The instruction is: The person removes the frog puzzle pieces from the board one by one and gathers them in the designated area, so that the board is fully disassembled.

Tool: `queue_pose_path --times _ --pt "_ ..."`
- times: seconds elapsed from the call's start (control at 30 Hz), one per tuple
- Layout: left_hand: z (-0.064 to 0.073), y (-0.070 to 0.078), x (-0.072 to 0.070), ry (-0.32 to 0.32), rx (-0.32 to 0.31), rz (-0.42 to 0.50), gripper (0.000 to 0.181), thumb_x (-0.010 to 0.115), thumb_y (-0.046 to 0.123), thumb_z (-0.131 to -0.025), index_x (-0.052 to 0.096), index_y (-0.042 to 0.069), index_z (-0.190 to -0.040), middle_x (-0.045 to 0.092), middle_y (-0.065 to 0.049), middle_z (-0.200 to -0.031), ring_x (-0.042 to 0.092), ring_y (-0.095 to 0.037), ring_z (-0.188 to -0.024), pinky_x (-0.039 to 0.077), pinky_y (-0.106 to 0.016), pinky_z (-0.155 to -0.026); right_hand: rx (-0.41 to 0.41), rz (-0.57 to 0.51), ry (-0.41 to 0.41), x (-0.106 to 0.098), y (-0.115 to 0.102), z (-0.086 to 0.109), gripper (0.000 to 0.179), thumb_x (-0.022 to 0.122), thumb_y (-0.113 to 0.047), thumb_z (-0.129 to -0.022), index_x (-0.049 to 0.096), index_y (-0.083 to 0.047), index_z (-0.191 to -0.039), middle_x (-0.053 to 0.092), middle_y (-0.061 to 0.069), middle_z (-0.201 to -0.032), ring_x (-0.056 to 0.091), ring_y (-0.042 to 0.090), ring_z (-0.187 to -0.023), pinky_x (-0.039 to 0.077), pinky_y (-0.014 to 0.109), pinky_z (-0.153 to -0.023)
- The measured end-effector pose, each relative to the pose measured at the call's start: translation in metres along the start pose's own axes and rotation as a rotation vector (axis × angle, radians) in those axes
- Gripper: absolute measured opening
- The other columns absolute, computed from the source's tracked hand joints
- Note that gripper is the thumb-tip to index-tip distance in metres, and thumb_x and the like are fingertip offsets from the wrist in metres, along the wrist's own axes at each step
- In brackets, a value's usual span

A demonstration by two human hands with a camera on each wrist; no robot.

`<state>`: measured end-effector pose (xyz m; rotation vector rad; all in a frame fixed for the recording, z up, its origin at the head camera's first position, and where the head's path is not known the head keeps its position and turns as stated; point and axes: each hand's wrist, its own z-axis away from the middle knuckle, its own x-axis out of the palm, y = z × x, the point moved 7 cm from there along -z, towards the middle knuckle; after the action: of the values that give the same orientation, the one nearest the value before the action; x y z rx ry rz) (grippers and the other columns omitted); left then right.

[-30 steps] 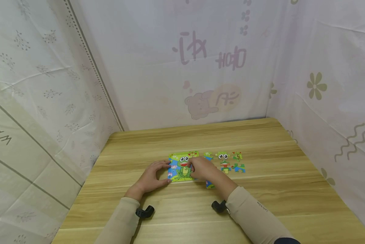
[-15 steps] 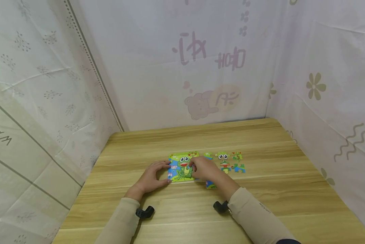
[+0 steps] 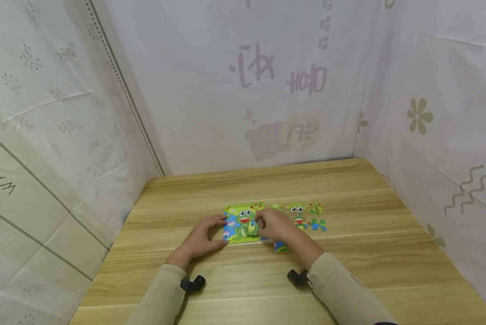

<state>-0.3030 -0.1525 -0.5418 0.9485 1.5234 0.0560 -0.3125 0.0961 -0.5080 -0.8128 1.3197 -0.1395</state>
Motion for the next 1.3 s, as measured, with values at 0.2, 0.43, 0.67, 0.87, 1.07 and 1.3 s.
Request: queue_pose_path --times 0.2,0.43,0.67,0.87,1.07,1.3 --pt "0.0 0.0 0.0 0.0 -0.002 -0.002 0.062 0.082 0.051 -0.089 0.066 0.019 -0.14 0.051 0.003 -0.158 0.04 -0.025 -0.149 0.026 -0.061 -0.123 -0.004 0.002 0.022 -0.004 0.003 0.003 0.022 0.08 -0.012 -0.091 0.075 -0.016 -0.112 0.063 -0.009 -0.084 0.057 0.01 -0.061 0.049 0.028 -0.059" --pt "0.0 0.0 0.0 0.008 0.0 -0.003 0.062 0.083 0.051 -0.089 0.066 0.02 -0.139 0.052 0.004 -0.157 0.041 -0.024 -0.149 0.027 -0.061 -0.122 -0.02 -0.016 0.036 -0.009 0.007 0.006 0.023 0.079 -0.007 -0.089 0.075 -0.015 -0.11 0.064 -0.01 -0.085 0.059 0.012 -0.071 0.052 0.03 -0.065" --pt "0.0 -0.001 0.001 0.003 -0.003 -0.001 0.062 0.082 0.052 -0.089 0.066 0.02 -0.14 0.052 0.005 -0.157 0.041 -0.023 -0.149 0.026 -0.06 -0.123 -0.011 -0.095 0.017 -0.012 0.016 0.01 0.027 0.075 -0.003 -0.089 0.074 -0.008 -0.116 0.064 -0.005 -0.087 0.059 0.014 -0.075 0.053 0.029 -0.064" --pt "-0.001 -0.001 0.0 0.002 -0.002 -0.003 0.062 0.083 0.051 -0.089 0.066 0.019 -0.14 0.052 0.004 -0.157 0.041 -0.023 -0.148 0.027 -0.06 -0.123 0.01 -0.102 0.026 -0.019 0.023 0.016 0.026 0.074 -0.002 -0.091 0.073 -0.009 -0.116 0.064 -0.005 -0.092 0.06 0.014 -0.081 0.055 0.028 -0.07" --pt "-0.001 0.0 0.001 0.003 -0.001 -0.001 0.063 0.083 0.05 -0.089 0.066 0.017 -0.14 0.052 0.003 -0.157 0.041 -0.024 -0.149 0.027 -0.06 -0.123 0.0 -0.095 0.046 -0.026 0.028 0.025 0.021 0.075 -0.003 -0.091 0.074 -0.01 -0.111 0.064 -0.005 -0.091 0.06 0.013 -0.079 0.054 0.028 -0.067" --pt "-0.001 0.001 0.0 0.002 0.0 0.005 0.063 0.083 0.049 -0.089 0.066 0.017 -0.14 0.052 0.002 -0.157 0.041 -0.024 -0.148 0.027 -0.059 -0.123 -0.016 -0.08 0.064 -0.034 0.036 0.036 0.019 0.075 -0.004 -0.091 0.074 -0.011 -0.109 0.065 -0.007 -0.09 0.061 0.012 -0.078 0.055 0.029 -0.066"
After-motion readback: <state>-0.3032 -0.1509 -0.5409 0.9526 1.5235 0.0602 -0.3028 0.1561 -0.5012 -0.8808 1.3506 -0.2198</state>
